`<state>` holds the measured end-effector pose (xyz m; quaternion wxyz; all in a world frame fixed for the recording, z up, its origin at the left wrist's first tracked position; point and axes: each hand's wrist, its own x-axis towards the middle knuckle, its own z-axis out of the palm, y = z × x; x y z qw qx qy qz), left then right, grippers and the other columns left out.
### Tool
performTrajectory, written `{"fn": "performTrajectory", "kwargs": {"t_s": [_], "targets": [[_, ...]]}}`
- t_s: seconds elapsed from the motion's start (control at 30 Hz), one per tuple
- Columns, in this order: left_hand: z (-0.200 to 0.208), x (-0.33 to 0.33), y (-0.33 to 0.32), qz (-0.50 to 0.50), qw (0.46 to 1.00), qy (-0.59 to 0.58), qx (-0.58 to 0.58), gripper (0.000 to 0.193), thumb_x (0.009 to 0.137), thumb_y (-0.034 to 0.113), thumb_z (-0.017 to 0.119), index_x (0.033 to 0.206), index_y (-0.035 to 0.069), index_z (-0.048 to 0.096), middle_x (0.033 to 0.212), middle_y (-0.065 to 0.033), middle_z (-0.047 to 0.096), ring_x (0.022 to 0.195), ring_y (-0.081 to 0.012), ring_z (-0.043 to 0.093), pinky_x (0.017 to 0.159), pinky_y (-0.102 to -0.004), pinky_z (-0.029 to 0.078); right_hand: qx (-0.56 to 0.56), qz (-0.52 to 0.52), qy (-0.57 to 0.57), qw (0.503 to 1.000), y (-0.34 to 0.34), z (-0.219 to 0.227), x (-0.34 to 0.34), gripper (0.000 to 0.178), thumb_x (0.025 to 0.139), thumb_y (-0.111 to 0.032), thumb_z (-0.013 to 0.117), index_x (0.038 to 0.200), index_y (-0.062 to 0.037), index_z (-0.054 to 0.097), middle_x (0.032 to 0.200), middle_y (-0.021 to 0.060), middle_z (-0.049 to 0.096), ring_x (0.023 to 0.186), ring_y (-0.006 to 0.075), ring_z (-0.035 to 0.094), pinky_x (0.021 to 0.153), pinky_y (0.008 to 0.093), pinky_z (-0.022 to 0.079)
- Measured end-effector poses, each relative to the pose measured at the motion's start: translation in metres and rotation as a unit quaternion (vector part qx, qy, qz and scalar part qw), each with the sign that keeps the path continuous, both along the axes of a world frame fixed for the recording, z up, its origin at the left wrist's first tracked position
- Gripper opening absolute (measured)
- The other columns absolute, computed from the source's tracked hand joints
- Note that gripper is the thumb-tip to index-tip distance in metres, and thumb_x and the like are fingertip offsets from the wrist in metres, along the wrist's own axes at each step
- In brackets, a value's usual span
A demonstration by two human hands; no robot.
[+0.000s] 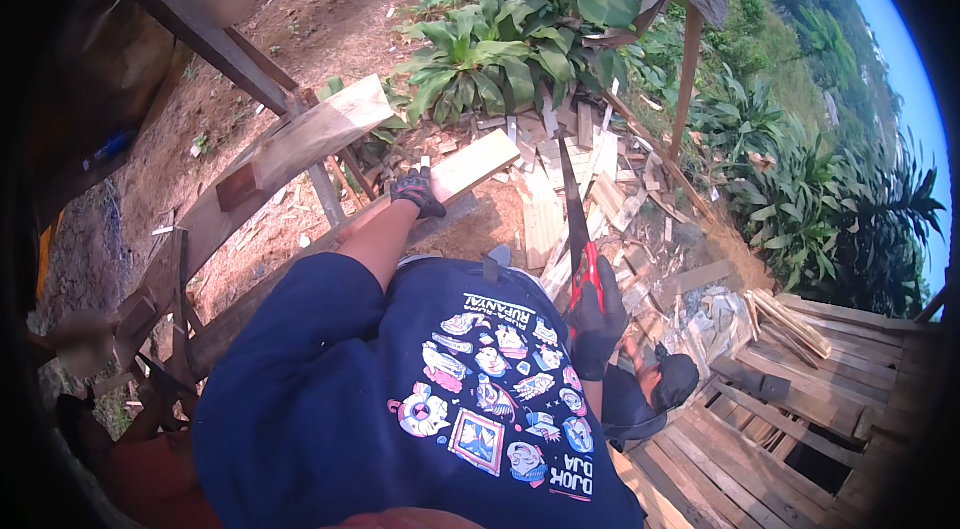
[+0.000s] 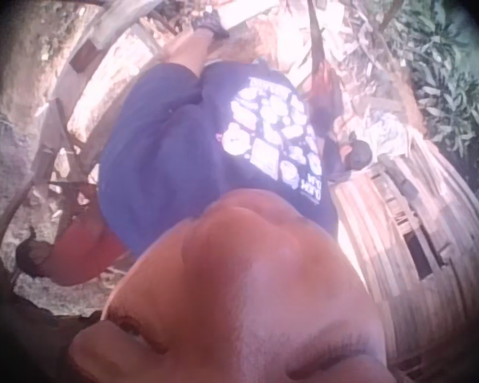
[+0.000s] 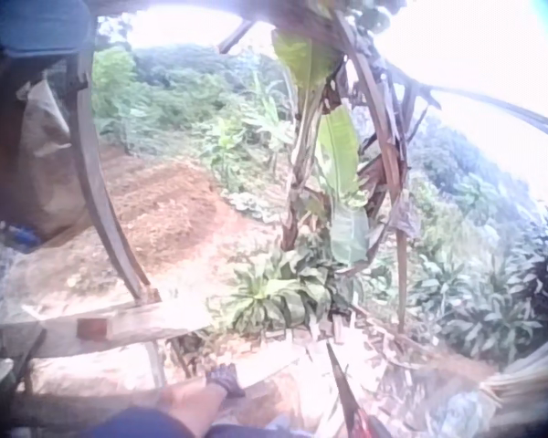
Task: The person uses a hand saw to cut a piece of wood placed on a wooden frame. They hold the wood with one hand and saw with the other, making repeated back-and-forth strokes until the wood is cut.
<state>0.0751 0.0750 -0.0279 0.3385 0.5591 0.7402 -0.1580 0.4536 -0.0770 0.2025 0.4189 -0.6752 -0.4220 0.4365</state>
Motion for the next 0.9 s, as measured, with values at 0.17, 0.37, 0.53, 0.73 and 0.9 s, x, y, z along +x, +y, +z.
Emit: {"fn": "performTrajectory", "kwargs": {"t_s": [0.17, 0.37, 0.53, 0.73, 0.9], "targets": [[0.010, -0.045, -0.017, -0.033, 0.991, -0.068, -0.108, 0.142, 0.063, 0.073, 0.093, 0.173, 0.006, 0.034, 0.170, -0.0192, 0.050, 0.154, -0.0366, 0.053, 0.126, -0.0497, 0.046, 0.020, 0.078, -0.065, 0.995, 0.023, 0.010, -0.038, 0.050, 0.107, -0.010, 0.065, 0.157, -0.0046, 0.064, 0.086, 0.0001, 0.067, 0.060, 0.0053, 0.051, 0.054, 0.0260, 0.040], [-0.013, -0.070, -0.051, 0.073, 0.993, -0.067, 0.058, 0.093, 0.089, 0.060, 0.074, 0.162, 0.006, 0.051, 0.155, -0.0237, 0.062, 0.145, -0.0403, 0.061, 0.120, -0.0525, 0.050, 0.001, 0.178, -0.103, 0.979, 0.039, 0.025, -0.080, 0.048, 0.104, -0.016, 0.071, 0.151, -0.0048, 0.069, 0.104, 0.0111, 0.077, 0.063, 0.0093, 0.061, 0.061, 0.0299, 0.049], [0.002, -0.063, -0.082, 0.076, 0.988, -0.060, 0.118, 0.071, 0.103, 0.050, 0.066, 0.157, 0.005, 0.056, 0.165, -0.0208, 0.051, 0.149, -0.0409, 0.055, 0.118, -0.0574, 0.049, -0.020, 0.211, -0.106, 0.972, 0.049, 0.012, -0.088, 0.050, 0.104, -0.020, 0.072, 0.153, -0.0082, 0.069, 0.090, 0.0036, 0.073, 0.061, 0.0078, 0.057, 0.057, 0.0281, 0.047], [0.016, -0.013, -0.098, 0.035, 0.993, -0.007, 0.116, 0.107, 0.097, 0.056, 0.072, 0.176, 0.005, 0.021, 0.170, -0.0227, 0.043, 0.157, -0.0411, 0.045, 0.124, -0.0669, 0.040, 0.002, 0.245, -0.139, 0.960, 0.057, 0.011, -0.098, 0.046, 0.102, -0.018, 0.075, 0.147, -0.0080, 0.072, 0.106, 0.0173, 0.083, 0.078, 0.0177, 0.075, 0.077, 0.0357, 0.059], [-0.027, -0.015, -0.090, -0.007, 0.997, 0.001, 0.075, 0.099, 0.096, 0.032, 0.069, 0.176, 0.001, 0.020, 0.169, -0.0284, 0.041, 0.155, -0.0432, 0.045, 0.123, -0.0669, 0.040, 0.019, 0.264, -0.180, 0.947, 0.069, 0.007, -0.096, 0.046, 0.101, -0.019, 0.077, 0.145, -0.0085, 0.072, 0.122, 0.0204, 0.081, 0.101, 0.0333, 0.081, 0.088, 0.0422, 0.062]]}}
